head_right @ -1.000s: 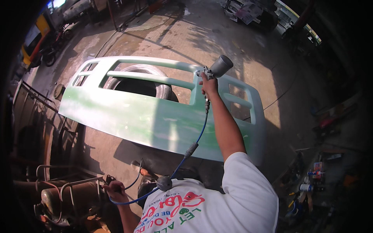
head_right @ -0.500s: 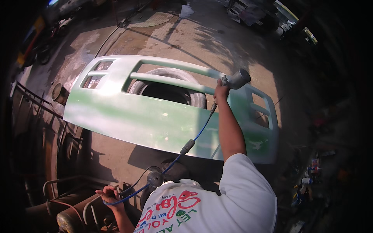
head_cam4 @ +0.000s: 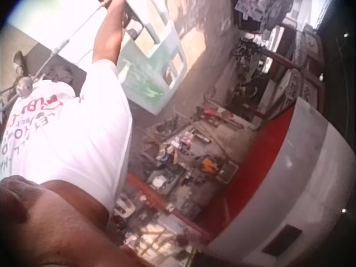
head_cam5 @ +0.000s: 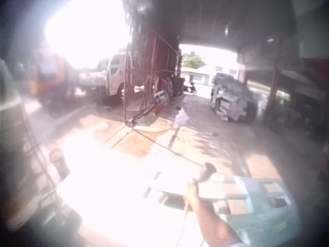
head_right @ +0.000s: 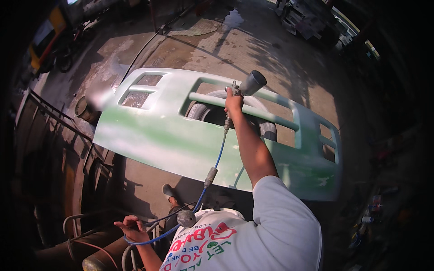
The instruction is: The person pours paint into a spray gun cup, walks to a green car bumper resting on tires, and spray-paints it white. The person moves around the bumper to cover multiple areas with even strokes.
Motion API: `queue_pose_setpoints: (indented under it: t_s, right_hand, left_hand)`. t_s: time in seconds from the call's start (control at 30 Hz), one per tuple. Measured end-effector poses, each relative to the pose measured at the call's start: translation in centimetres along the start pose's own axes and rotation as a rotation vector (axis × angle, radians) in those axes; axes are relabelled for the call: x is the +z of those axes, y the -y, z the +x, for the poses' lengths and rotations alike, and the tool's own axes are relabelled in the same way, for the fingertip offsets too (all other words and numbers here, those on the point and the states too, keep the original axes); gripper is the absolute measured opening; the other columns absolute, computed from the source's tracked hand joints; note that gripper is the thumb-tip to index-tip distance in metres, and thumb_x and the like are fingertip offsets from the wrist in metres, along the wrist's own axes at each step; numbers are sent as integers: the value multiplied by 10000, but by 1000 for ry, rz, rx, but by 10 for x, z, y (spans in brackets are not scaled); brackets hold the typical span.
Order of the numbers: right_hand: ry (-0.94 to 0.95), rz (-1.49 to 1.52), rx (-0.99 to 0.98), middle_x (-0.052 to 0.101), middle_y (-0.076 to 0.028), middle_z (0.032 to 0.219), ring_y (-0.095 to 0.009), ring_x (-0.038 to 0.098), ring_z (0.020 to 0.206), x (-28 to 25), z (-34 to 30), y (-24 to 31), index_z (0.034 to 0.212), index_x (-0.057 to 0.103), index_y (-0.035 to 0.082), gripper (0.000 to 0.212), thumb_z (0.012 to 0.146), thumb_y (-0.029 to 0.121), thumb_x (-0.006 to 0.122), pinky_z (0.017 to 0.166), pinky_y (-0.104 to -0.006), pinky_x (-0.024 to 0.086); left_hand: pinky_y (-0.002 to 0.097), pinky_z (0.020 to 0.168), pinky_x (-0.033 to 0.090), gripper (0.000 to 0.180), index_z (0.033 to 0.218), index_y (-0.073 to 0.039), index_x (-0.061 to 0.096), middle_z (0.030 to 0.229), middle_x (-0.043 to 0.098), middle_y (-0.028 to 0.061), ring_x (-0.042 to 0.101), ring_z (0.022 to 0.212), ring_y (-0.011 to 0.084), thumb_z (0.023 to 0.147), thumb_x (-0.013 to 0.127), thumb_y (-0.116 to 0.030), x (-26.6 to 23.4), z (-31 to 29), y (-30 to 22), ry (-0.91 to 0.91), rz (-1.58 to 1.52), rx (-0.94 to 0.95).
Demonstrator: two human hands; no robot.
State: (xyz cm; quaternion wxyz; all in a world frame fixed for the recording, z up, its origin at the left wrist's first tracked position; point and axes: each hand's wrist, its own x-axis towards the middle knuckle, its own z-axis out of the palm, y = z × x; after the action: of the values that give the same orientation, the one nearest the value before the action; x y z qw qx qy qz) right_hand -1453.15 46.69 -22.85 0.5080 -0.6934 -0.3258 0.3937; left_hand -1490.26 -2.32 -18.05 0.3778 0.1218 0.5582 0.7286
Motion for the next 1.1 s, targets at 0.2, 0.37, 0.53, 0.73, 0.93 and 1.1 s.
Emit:
queue_pose_setpoints:
  t_s: [0.2, 0.37, 0.53, 0.73, 0.93, 1.1]
  right_hand:
    - [177, 97, 53, 709, -113, 791, -156, 510, 413, 80, -62, 38, 1129, 573, 11, 440, 1000, 431, 594, 351, -335, 443]
    - [-6, -131, 10, 694, -86, 827, -212, 603, 522, 145, -70, 43, 1188, 580, 115, 380, 969, 421, 634, 372, -354, 469]
    - [-81, -144, -105, 675, -96, 867, -256, 649, 600, 222, -85, 60, 1236, 541, 155, 409, 950, 428, 649, 396, -365, 504]
    - [35, -172, -92, 636, -90, 781, -238, 596, 491, 329, -114, 67, 1104, 560, 112, 363, 955, 431, 647, 368, -359, 481]
    - [101, -37, -88, 459, 1, 552, -126, 408, 373, 443, -160, 93, 831, 518, 68, 371, 978, 382, 651, 322, -324, 352]
    - [209, -16, 68, 557, -49, 682, -123, 422, 413, 505, -208, 105, 1055, 546, 41, 337, 972, 343, 668, 351, -318, 379]
  left_hand:
    - [197, 397, 288, 781, 718, -20, 580, 577, 506, 45, 450, 432, 106, 979, 351, -720, -42, 104, -46, -92, 24, 26]
    - [204, 399, 285, 771, 726, -28, 586, 584, 515, 43, 438, 435, 106, 987, 338, -709, -53, 179, -99, 12, -9, -32]
    - [200, 426, 270, 791, 718, -19, 607, 600, 538, 32, 457, 465, 96, 998, 321, -701, -30, 225, -123, 169, 67, -52]
    - [183, 412, 279, 840, 698, -24, 621, 593, 578, 30, 518, 489, 84, 959, 322, -764, -26, 266, -133, 255, 143, -163]
    - [176, 409, 269, 838, 682, -32, 614, 577, 578, 31, 521, 491, 74, 961, 318, -764, -59, 377, -157, 313, 136, -236]
    - [176, 407, 282, 853, 667, -34, 609, 552, 562, 26, 517, 477, 75, 951, 313, -782, -90, 480, -199, 405, 237, -241]
